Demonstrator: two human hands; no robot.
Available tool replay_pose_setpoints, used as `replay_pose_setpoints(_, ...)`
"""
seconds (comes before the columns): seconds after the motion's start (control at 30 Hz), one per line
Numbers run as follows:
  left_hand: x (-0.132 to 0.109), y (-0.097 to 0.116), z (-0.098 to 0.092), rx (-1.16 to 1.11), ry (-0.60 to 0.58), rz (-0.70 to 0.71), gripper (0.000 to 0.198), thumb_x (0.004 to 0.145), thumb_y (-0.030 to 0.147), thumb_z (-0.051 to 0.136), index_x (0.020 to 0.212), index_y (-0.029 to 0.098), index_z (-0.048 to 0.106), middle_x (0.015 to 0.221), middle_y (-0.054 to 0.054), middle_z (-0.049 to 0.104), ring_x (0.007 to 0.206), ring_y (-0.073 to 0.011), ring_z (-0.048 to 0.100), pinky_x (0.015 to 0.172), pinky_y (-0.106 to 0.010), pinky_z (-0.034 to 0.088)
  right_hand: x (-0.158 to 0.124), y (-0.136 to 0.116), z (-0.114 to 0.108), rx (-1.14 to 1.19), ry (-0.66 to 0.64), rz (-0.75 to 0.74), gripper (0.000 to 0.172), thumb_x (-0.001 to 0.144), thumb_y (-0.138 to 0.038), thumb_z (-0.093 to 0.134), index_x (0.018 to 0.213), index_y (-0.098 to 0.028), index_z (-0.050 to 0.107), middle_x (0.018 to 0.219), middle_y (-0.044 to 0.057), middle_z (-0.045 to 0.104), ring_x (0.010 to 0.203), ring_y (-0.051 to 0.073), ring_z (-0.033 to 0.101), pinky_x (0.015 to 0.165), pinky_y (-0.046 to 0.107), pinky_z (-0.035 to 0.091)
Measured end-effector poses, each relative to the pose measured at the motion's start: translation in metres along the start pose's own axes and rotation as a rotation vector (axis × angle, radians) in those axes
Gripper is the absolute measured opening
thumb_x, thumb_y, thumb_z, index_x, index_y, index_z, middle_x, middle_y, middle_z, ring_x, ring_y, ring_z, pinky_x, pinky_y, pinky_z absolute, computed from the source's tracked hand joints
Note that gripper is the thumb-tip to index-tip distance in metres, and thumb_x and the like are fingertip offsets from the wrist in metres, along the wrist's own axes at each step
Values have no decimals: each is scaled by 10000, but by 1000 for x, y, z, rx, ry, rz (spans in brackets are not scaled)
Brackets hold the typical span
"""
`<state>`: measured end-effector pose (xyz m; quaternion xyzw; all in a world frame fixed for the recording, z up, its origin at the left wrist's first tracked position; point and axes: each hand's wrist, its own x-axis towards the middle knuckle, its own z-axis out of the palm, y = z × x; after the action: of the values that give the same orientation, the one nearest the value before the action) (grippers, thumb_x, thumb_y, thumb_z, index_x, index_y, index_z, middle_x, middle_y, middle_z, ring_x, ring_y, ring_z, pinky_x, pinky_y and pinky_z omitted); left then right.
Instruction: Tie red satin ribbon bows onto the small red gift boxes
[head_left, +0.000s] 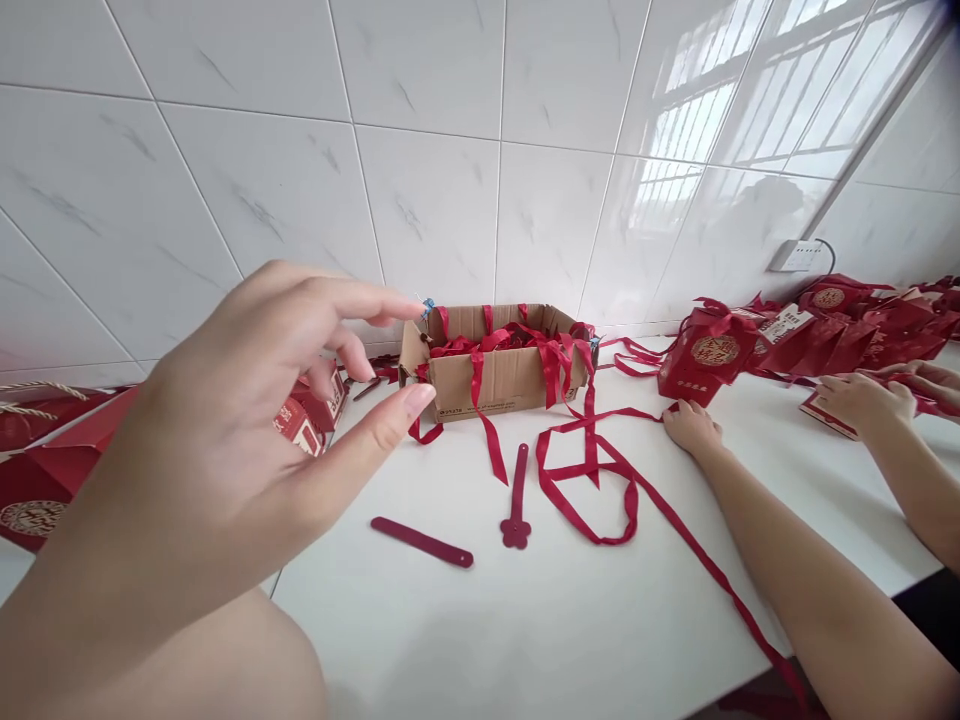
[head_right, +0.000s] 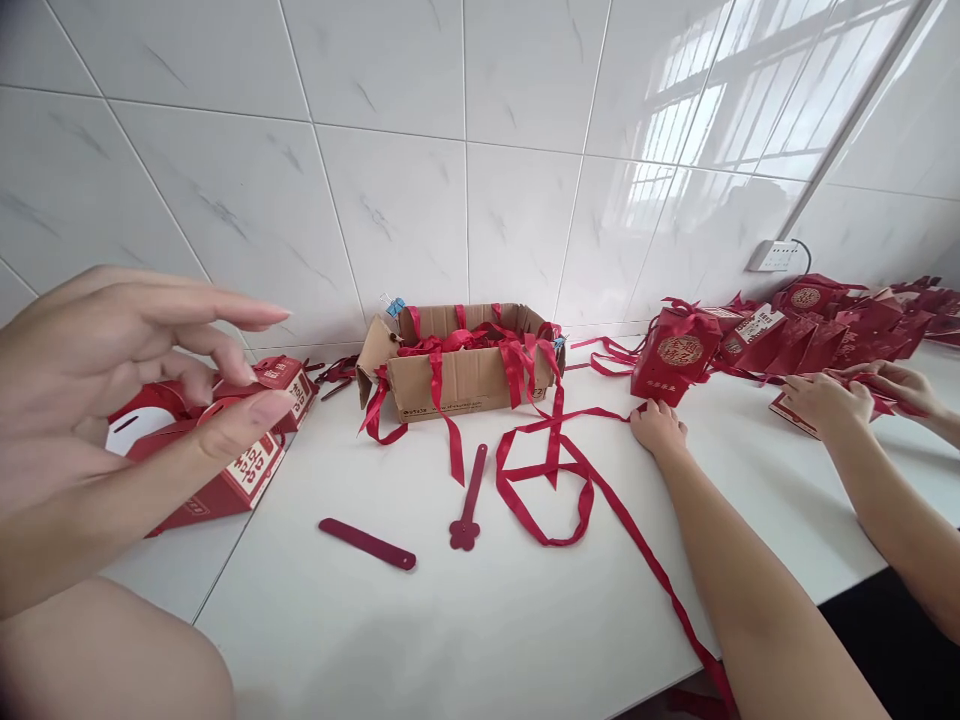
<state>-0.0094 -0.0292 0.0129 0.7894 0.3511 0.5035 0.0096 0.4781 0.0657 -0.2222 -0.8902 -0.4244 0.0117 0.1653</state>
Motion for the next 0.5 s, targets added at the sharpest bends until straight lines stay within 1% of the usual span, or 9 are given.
replay_pose_setpoints(0.07,0,1,-1,61,-54,8,431,674,275,616,1052,480,590,902,6,569,797,-297,575,607,-514,533,0,1,2,1,12,1,541,889,-345,325,1348,-76,422,1438,209,339,1334,351,283,1051,540,249)
replay_pose_setpoints(0.1,1,1,-2,92,-78,17,452,683,273,607,1078,489,571,904,9,566,806,-294,576,623,-513,540,-2,1,2,2,16,-7,515,888,-333,322,1314,-81,463,1419,204,372,1324,345,301,1046,536,256)
replay_pose_setpoints(0.23,-1,-1,-6,89,-73,45,452,694,266,598,1097,469,564,893,5,560,812,-285,579,642,-496,551,-13,0,-1,10,49,-58,404,859,-297,369,1119,-93,602,1227,195,551,1178,318,463,983,484,335)
replay_pose_setpoints(0.33,-3,-1,-7,67,-68,45,440,696,270,599,1094,458,573,892,2,564,815,-287,578,624,-484,545,-21,-1,-2,24,102,-105,336,837,-286,412,996,-100,641,1117,183,599,1108,308,499,958,461,344)
replay_pose_setpoints(0.43,-4,0,-7,62,-66,39,434,692,273,602,1081,466,577,879,2,565,813,-292,574,577,-474,533,-25,-3,-3,61,151,-151,306,821,-270,431,929,-90,653,1112,192,595,1106,308,491,934,428,362)
replay_pose_setpoints(0.5,-4,2,-8,74,-61,32,429,686,275,604,1065,473,580,883,2,563,792,-293,572,553,-477,525,-26,-4,-5,104,158,-187,288,814,-265,440,869,-95,666,1095,180,610,1069,283,519,905,366,389)
